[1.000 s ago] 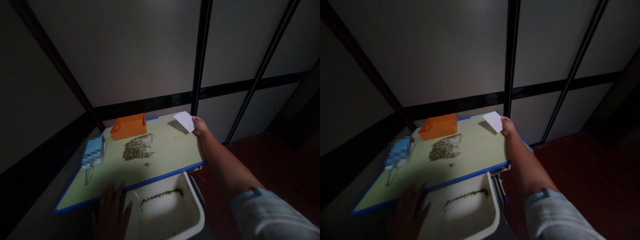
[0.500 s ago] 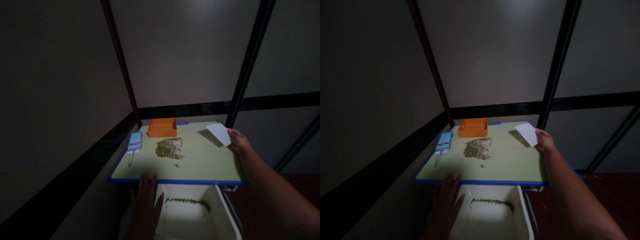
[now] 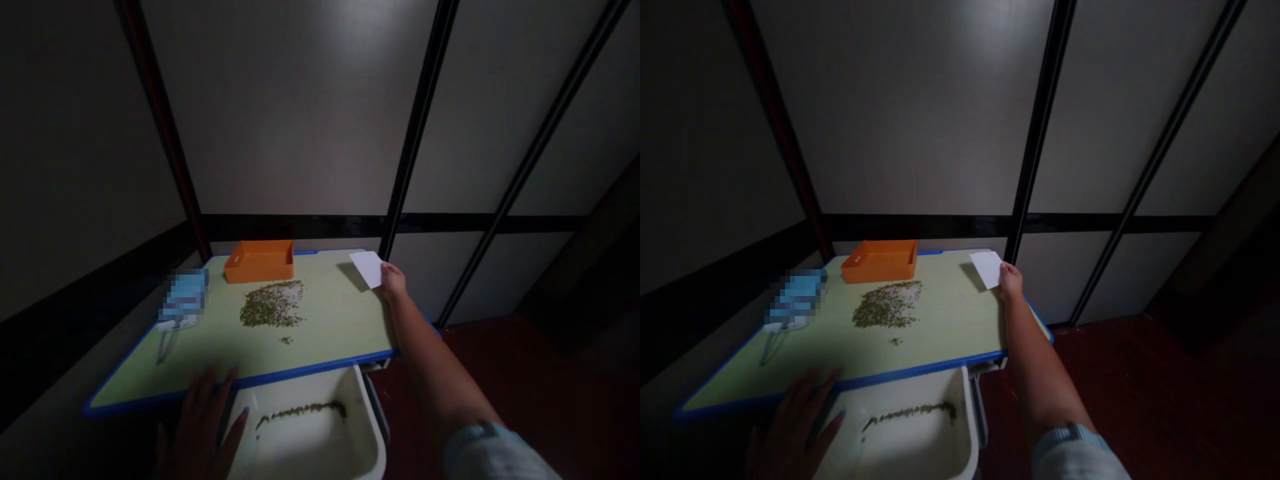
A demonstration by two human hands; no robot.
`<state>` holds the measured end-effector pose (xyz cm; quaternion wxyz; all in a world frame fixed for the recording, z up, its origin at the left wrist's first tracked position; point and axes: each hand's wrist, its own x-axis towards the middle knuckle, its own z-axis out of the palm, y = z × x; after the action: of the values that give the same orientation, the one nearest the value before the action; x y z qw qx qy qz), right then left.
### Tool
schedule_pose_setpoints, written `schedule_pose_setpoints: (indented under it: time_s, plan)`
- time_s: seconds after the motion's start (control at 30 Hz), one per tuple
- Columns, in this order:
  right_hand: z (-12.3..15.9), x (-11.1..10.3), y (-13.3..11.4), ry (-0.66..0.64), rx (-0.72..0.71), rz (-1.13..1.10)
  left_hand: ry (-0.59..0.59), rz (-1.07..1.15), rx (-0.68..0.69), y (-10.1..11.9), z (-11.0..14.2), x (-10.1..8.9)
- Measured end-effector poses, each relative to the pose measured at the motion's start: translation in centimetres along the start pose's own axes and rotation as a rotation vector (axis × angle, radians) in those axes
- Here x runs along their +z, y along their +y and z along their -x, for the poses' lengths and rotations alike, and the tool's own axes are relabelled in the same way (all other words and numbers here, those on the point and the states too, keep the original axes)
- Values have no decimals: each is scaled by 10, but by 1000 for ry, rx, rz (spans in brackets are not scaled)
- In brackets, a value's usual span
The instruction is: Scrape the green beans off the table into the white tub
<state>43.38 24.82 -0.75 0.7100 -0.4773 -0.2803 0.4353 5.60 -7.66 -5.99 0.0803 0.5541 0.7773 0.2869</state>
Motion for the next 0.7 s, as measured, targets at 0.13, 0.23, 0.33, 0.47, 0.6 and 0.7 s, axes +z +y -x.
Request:
schedule_pose_setpoints:
  time_s: [0.13,0.23,0.33,0.47,0.6,0.7]
  plan:
    - [7,3,3,-33,5,31,18,7,-11,4,4,0]
    - [15,5,-2,-44,-9,-1,52,0,-14,9,8,-1]
    - [21,6,-15,-20,-73,-118,55,-26,-7,11,9,-3]
    - [24,4,-31,-30,-135,-263,46,-69,16,9,8,-4]
    - [27,5,-32,-63,-116,-254,31,-84,26,10,6,-5]
    - [29,8,-30,-102,-116,-241,23,-86,20,11,4,-7]
